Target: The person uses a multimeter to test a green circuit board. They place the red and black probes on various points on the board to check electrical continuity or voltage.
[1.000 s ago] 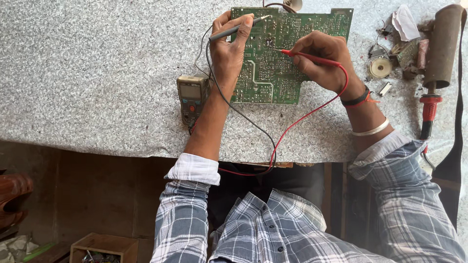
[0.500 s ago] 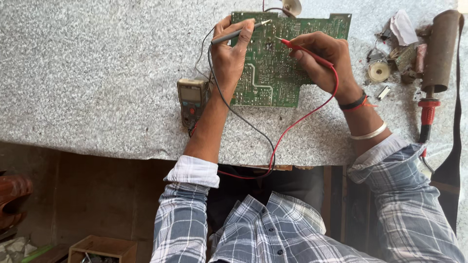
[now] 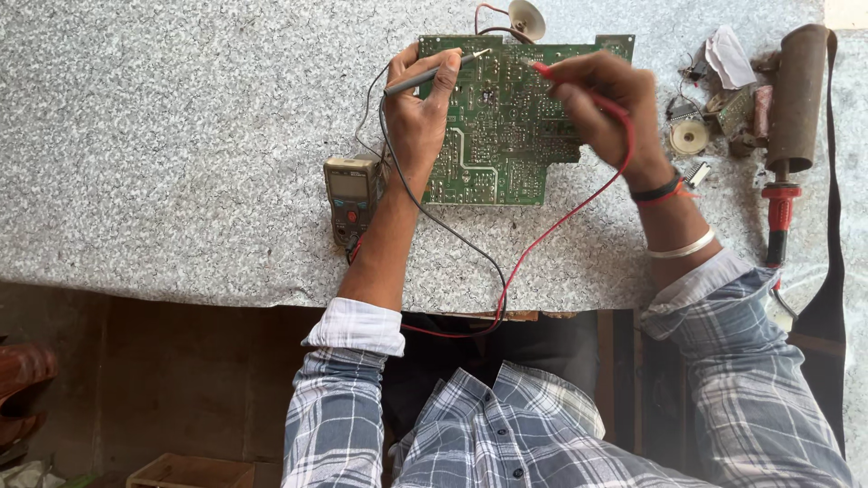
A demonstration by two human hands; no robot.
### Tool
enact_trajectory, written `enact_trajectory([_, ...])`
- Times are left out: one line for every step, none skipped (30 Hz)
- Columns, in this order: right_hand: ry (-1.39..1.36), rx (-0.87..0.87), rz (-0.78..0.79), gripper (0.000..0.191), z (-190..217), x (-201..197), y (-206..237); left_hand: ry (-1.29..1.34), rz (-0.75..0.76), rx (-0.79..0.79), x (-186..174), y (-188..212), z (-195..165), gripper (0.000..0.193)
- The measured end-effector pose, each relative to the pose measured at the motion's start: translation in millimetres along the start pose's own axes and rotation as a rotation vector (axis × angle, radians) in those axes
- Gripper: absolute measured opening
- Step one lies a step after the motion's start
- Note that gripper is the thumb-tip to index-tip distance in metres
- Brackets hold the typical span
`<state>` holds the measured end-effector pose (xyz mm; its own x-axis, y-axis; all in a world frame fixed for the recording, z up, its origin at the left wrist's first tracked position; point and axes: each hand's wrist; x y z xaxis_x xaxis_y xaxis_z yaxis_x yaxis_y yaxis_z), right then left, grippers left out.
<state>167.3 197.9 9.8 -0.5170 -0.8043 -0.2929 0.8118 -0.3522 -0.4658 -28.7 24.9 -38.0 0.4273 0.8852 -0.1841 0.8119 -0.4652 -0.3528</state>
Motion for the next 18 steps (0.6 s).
enact_trajectory([-0.03, 0.01, -0.027, 0.013, -1, -4, -1, -0.024, -0.004, 0.023, 0, -1, -1, 0.036])
enact_trajectory([-0.039, 0.021, -0.04, 0.012, -2, -7, -1, -0.047, -0.008, 0.045, 0, -1, -1, 0.035])
enact_trajectory([-0.048, 0.036, -0.055, 0.011, -3, -9, -1, -0.07, -0.009, 0.066, 0, -1, -1, 0.034])
enact_trajectory([-0.058, 0.052, -0.07, 0.011, -5, -10, 0, -0.061, -0.009, 0.056, 0, 0, -1, 0.033])
enact_trajectory([-0.032, 0.02, -0.06, 0.009, -6, -9, 0, -0.053, -0.008, 0.048, 0, 0, -2, 0.033])
enact_trajectory([-0.007, -0.01, -0.05, 0.008, -8, -7, 0, -0.046, -0.006, 0.039, 0, 0, -1, 0.033])
enact_trajectory([0.019, -0.041, -0.04, 0.008, -9, -6, 0, -0.045, 0.0, 0.042, 0, 1, -1, 0.034])
enact_trajectory([0.05, -0.012, -0.035, 0.009, -9, -4, 1, -0.043, 0.004, 0.047, -1, 1, 0, 0.034])
enact_trajectory([0.08, 0.015, -0.028, 0.01, -9, -3, 1, -0.041, 0.005, 0.051, 0, 1, 0, 0.035])
enact_trajectory([0.109, 0.042, -0.019, 0.011, -8, -2, 2, -0.017, 0.01, 0.034, 0, 1, 1, 0.035])
enact_trajectory([0.112, 0.051, -0.015, 0.011, -8, -1, 2, 0.006, 0.014, 0.014, 0, 1, 1, 0.036])
enact_trajectory([0.115, 0.058, -0.012, 0.011, -8, 0, 2, 0.029, 0.018, -0.003, 0, 0, 2, 0.037])
enact_trajectory([0.118, 0.064, -0.011, 0.011, -7, 0, 1, -0.002, 0.013, 0.037, 0, -1, 2, 0.036])
enact_trajectory([0.104, 0.076, -0.015, 0.01, -6, 1, 1, -0.034, 0.011, 0.075, -1, -1, 3, 0.036])
enact_trajectory([0.09, 0.089, -0.02, 0.011, -6, 1, 1, -0.065, 0.009, 0.114, -1, -1, 3, 0.036])
enact_trajectory([0.077, 0.103, -0.027, 0.011, -6, 1, 0, -0.049, 0.007, 0.095, -1, -1, 3, 0.036])
enact_trajectory([0.089, 0.087, -0.025, 0.011, -5, 1, 1, -0.035, 0.005, 0.072, -1, 0, 2, 0.037])
enact_trajectory([0.103, 0.068, -0.025, 0.01, -5, 1, 1, -0.021, 0.003, 0.051, -2, 0, 2, 0.038])
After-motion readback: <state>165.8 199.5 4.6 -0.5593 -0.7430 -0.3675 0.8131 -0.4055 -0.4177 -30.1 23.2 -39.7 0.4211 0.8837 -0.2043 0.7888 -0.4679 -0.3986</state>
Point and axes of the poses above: each hand's wrist, its own y-axis away from the middle knuckle, its own x-axis out of the palm, z = x × y, and after that the axes turned 2 degrees about -y, right-handed
